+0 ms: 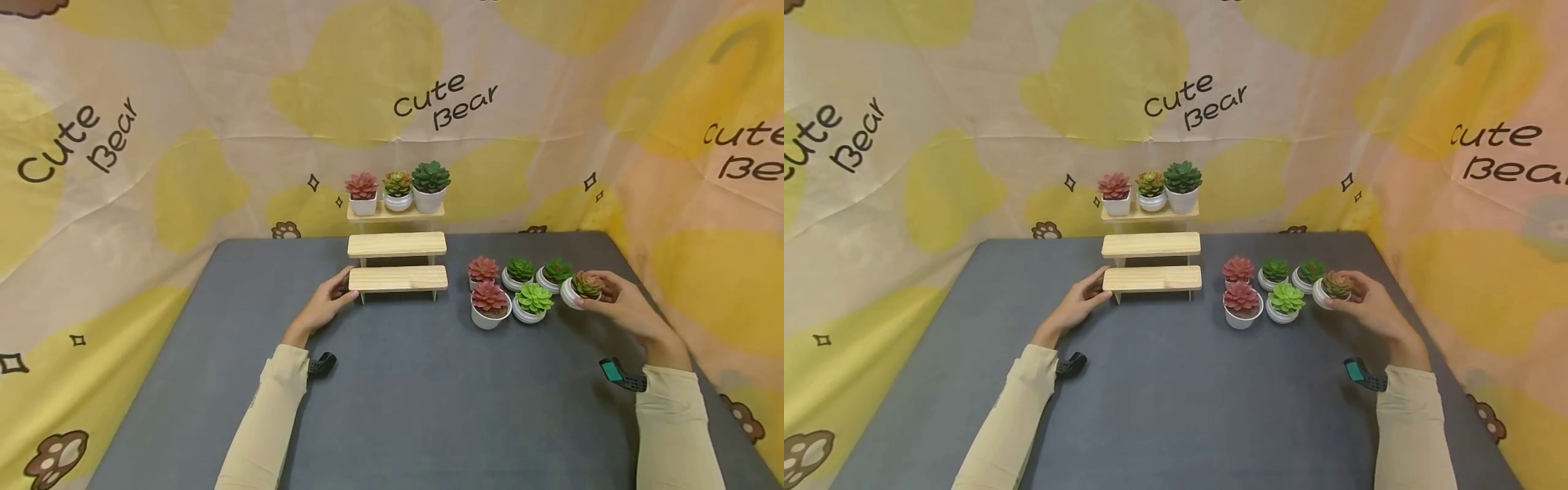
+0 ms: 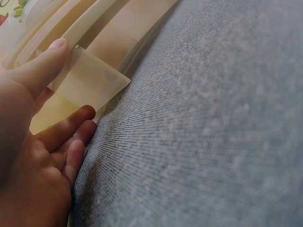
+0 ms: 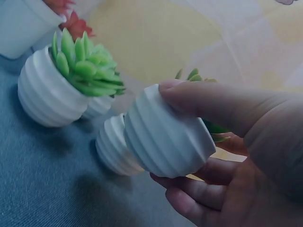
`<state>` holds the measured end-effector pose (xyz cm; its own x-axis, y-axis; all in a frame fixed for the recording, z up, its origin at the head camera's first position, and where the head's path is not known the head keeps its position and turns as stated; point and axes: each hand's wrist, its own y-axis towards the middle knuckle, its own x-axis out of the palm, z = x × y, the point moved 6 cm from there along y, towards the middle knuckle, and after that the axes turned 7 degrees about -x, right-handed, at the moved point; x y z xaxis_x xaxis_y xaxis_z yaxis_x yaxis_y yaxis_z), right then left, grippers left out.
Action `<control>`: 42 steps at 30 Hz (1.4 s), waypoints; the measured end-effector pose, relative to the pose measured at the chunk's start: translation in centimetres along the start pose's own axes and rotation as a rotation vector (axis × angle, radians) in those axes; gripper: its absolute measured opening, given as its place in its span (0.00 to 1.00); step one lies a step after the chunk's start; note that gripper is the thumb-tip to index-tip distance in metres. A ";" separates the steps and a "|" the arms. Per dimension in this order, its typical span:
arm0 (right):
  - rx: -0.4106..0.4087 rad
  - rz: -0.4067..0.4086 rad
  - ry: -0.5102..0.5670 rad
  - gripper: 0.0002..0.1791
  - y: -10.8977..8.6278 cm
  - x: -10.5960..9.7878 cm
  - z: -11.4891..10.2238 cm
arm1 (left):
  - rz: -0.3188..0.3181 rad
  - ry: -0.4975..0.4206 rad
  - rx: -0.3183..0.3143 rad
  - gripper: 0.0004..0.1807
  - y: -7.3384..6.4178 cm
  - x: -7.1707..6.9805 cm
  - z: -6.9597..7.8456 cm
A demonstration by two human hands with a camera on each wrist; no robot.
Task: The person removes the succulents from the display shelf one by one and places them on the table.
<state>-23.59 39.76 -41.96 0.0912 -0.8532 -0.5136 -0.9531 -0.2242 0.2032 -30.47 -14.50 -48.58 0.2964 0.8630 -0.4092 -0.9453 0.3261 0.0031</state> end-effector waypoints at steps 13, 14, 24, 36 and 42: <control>0.083 -0.143 -0.176 0.31 -0.1 1.5 2.1 | -0.004 -0.012 0.006 0.36 -0.2 -0.1 0.1; 0.074 -0.146 -0.186 0.30 0.0 1.6 2.2 | -0.002 -0.008 0.011 0.36 -0.1 -0.2 0.1; 0.027 -0.133 -0.200 0.28 0.1 2.6 3.2 | -0.013 -0.013 0.001 0.36 -0.2 0.1 -0.4; 0.006 -0.164 -0.192 0.32 0.6 2.7 2.1 | -0.010 -0.026 0.007 0.36 -0.1 -0.4 0.4; -0.004 -0.186 -0.195 0.34 0.4 2.9 2.7 | -0.018 -0.011 0.000 0.36 -0.3 -0.2 0.2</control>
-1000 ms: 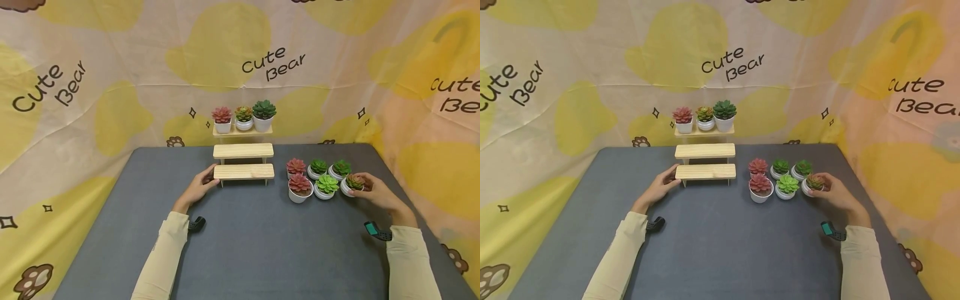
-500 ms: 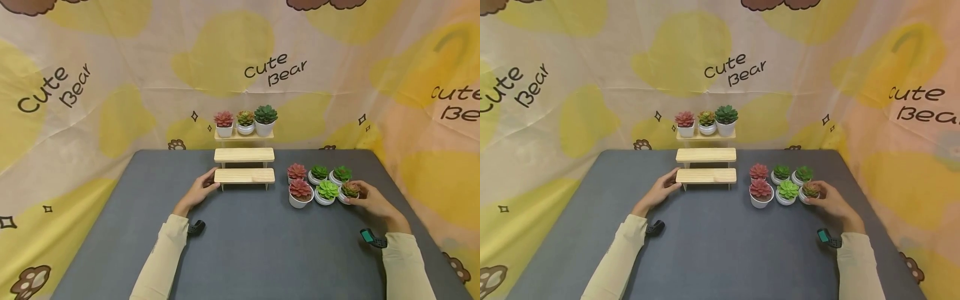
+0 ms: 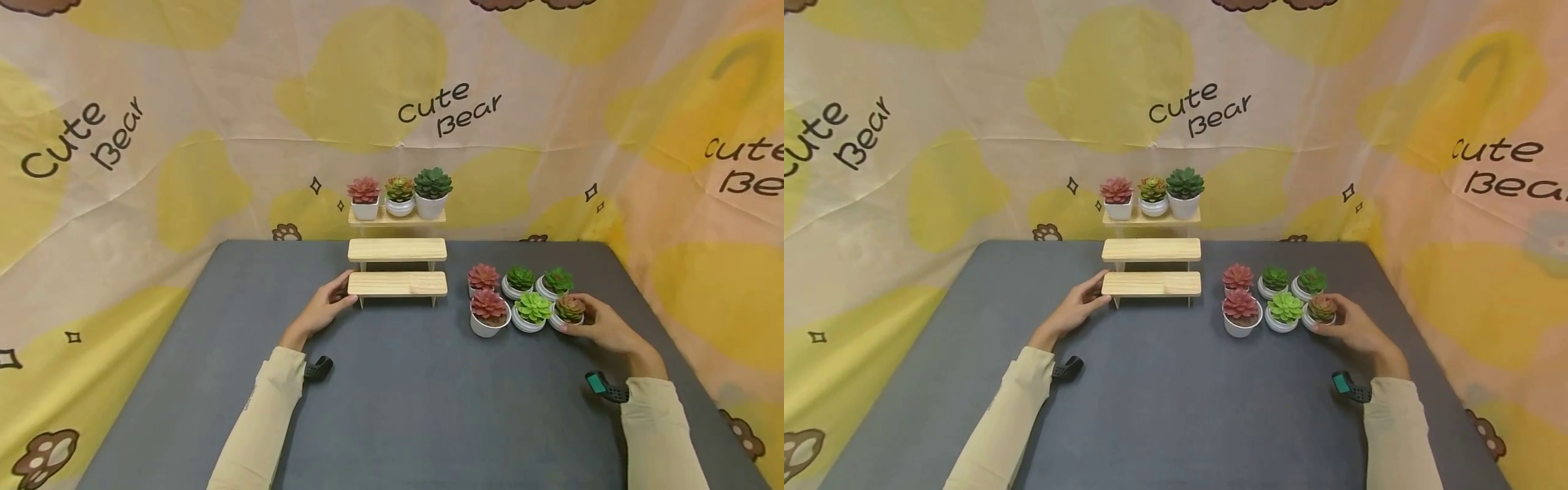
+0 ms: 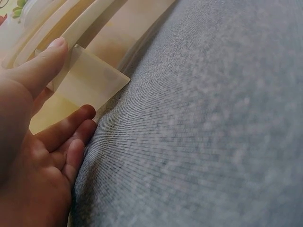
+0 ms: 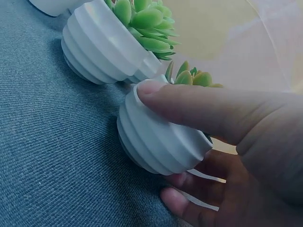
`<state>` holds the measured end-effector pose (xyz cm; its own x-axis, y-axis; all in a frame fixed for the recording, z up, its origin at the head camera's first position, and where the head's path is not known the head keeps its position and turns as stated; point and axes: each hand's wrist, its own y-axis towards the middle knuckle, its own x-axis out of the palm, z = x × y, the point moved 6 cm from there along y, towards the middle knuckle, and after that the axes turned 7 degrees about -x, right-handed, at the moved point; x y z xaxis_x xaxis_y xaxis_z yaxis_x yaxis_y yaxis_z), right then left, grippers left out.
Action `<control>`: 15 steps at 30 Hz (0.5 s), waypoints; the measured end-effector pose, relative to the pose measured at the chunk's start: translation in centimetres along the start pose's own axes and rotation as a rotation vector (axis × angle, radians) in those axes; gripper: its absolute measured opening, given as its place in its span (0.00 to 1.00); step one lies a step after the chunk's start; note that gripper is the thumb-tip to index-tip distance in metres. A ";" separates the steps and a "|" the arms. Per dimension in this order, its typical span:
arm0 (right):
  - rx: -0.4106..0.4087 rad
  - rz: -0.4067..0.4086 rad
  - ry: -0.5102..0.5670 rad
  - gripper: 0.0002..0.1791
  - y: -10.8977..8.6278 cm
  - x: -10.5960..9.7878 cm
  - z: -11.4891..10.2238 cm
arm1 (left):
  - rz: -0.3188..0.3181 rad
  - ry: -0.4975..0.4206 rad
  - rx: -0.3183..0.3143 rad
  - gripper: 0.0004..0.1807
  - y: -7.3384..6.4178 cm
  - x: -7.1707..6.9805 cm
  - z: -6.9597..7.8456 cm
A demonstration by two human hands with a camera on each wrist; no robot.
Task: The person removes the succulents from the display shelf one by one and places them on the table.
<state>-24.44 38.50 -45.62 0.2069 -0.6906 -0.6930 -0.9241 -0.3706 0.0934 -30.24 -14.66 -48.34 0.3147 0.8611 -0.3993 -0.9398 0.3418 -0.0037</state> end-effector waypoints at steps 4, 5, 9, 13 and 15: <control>-0.001 -0.002 0.005 0.35 -0.1 0.2 0.2 | 0.004 0.008 -0.007 0.36 -0.2 0.1 -0.1; 0.003 -0.005 0.005 0.35 -0.2 0.1 0.2 | 0.005 0.017 -0.008 0.36 -0.2 0.1 -0.1; 0.043 -0.024 -0.008 0.36 -0.4 -0.1 0.0 | 0.009 0.006 -0.009 0.36 -0.1 0.2 -0.1; 0.100 -0.047 -0.031 0.33 -0.8 -0.7 -0.5 | 0.017 -0.016 0.001 0.36 0.0 0.2 0.1; 0.121 -0.041 -0.030 0.32 -0.9 -1.1 -0.9 | 0.021 -0.002 0.003 0.36 0.0 0.1 0.0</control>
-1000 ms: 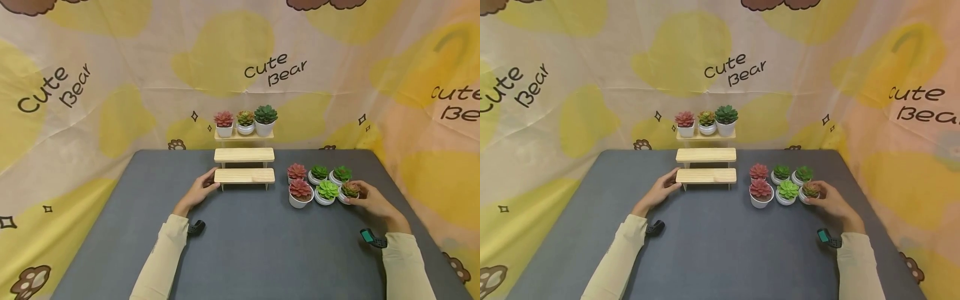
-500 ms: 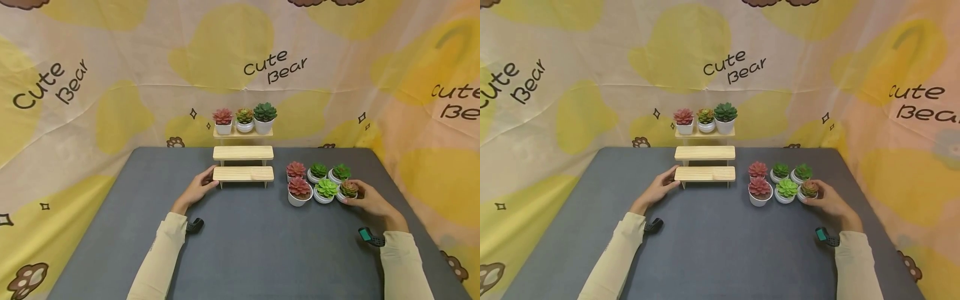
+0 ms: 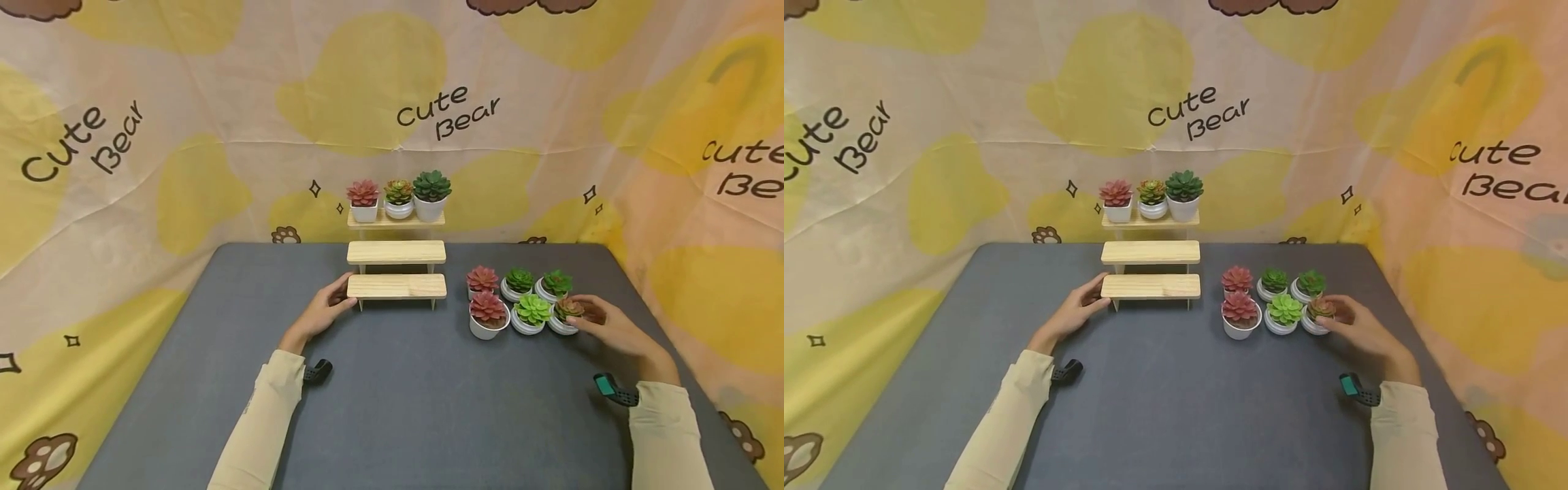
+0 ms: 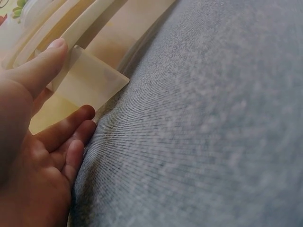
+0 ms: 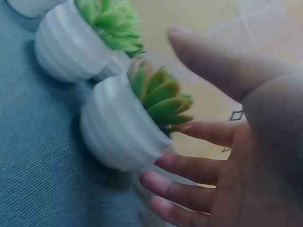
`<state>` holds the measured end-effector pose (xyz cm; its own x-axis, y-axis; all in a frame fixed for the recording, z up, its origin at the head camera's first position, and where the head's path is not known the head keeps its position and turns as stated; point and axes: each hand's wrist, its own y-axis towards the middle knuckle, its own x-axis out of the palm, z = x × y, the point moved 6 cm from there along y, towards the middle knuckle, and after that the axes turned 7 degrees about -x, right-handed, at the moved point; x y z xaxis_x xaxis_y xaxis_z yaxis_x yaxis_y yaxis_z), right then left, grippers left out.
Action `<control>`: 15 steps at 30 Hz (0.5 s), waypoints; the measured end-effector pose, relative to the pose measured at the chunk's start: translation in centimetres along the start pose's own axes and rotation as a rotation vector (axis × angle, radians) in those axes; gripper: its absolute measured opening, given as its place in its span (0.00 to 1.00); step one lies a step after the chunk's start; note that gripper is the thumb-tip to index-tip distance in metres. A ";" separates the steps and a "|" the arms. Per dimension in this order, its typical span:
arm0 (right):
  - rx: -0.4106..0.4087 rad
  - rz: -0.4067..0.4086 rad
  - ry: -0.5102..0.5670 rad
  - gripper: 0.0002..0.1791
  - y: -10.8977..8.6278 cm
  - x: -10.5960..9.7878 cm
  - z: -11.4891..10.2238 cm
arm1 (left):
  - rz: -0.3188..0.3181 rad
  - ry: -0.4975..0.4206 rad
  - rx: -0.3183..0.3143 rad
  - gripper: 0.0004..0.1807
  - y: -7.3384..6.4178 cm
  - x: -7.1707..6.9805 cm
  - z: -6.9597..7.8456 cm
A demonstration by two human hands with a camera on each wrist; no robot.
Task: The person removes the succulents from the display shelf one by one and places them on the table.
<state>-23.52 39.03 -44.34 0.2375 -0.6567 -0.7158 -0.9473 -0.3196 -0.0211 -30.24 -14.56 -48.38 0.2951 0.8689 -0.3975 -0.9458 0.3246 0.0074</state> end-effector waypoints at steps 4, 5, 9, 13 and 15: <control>0.036 0.059 0.004 0.32 -0.5 -1.1 -0.8 | -0.002 0.015 0.001 0.35 0.0 0.1 -0.2; 0.036 0.086 0.004 0.32 -0.5 -1.4 -1.1 | -0.003 0.013 0.001 0.35 0.1 0.1 -0.2; -0.003 0.206 0.015 0.30 -0.6 -2.6 -2.3 | -0.006 0.000 0.014 0.35 0.1 0.1 -0.2; -0.049 0.309 0.044 0.27 -0.6 -3.2 -3.3 | -0.015 -0.006 0.010 0.35 0.1 0.0 0.0; -0.063 0.343 0.063 0.26 -0.6 -3.3 -3.7 | -0.020 -0.012 0.005 0.36 0.2 -0.1 0.0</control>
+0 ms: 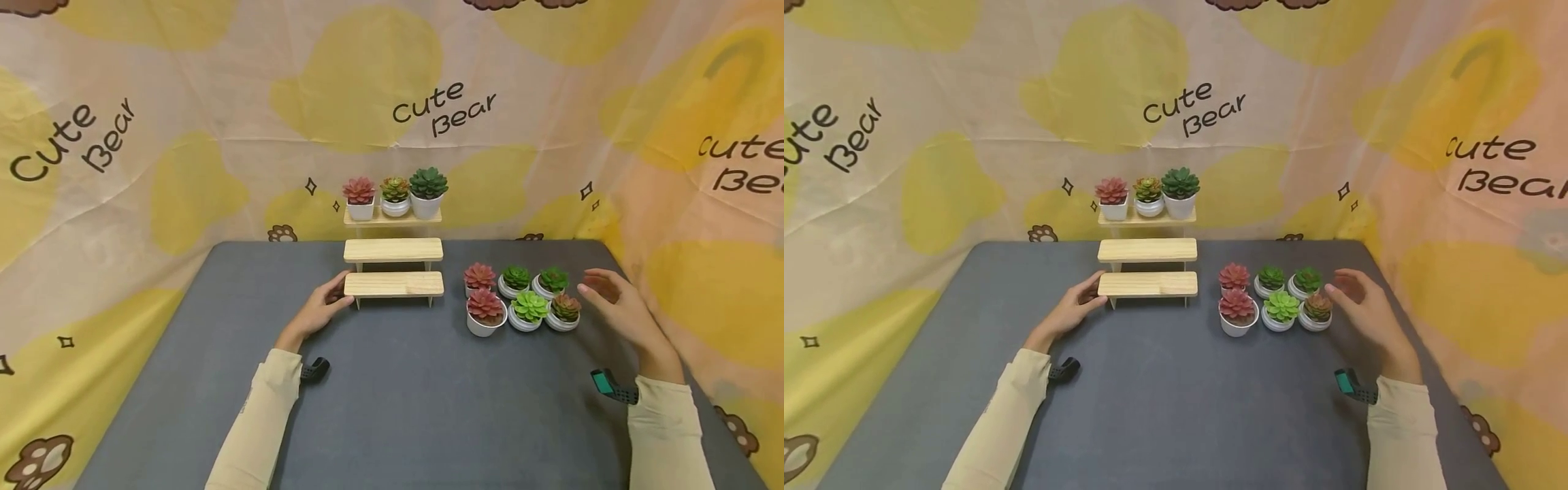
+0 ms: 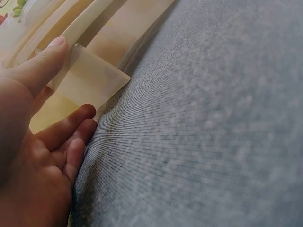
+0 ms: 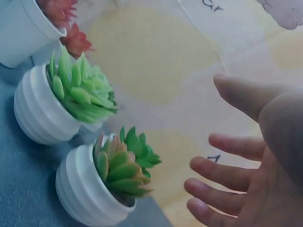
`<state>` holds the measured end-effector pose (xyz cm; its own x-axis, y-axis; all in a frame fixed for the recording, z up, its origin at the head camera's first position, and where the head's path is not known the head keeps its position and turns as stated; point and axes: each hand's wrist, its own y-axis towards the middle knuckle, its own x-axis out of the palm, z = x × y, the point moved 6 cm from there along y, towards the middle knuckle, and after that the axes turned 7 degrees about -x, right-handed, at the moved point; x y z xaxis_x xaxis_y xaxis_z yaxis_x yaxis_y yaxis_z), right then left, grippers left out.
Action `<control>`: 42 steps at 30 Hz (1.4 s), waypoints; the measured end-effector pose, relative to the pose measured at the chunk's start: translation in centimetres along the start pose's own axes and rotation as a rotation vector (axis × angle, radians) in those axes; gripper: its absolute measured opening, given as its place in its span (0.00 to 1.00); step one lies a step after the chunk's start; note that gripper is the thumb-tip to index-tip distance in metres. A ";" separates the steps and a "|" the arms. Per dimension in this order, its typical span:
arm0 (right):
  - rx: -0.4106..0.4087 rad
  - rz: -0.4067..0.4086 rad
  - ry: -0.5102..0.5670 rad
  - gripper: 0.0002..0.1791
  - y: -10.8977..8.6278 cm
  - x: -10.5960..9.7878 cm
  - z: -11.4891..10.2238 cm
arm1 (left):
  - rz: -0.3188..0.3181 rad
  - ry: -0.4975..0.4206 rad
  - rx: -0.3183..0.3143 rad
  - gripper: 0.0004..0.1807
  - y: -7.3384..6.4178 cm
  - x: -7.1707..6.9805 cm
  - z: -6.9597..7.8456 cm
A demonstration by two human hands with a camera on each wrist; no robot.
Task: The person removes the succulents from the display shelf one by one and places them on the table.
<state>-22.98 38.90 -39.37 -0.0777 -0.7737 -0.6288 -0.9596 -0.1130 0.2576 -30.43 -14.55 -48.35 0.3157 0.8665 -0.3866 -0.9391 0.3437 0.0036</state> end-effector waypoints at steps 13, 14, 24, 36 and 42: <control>-0.086 0.025 0.002 0.26 0.6 2.0 -2.4 | -0.001 0.010 -0.023 0.36 0.2 0.0 -0.3; -0.090 0.028 0.003 0.26 0.6 2.1 -2.4 | -0.002 0.005 -0.026 0.36 0.2 0.1 -0.3; -0.122 -0.006 0.034 0.25 1.7 3.3 -3.9 | 0.020 0.027 -0.029 0.36 0.1 0.0 -0.5; -0.120 -0.052 0.070 0.26 4.5 4.5 -6.9 | 0.008 -0.005 -0.026 0.35 0.5 0.1 -0.8; -0.112 -0.089 0.107 0.27 5.9 5.8 -7.7 | 0.013 0.014 -0.024 0.36 0.2 0.0 -0.7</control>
<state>-27.00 28.88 -35.83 0.0409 -0.8188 -0.5726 -0.9248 -0.2480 0.2886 -30.72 -14.72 -48.97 0.3021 0.8657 -0.3991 -0.9460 0.3238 -0.0139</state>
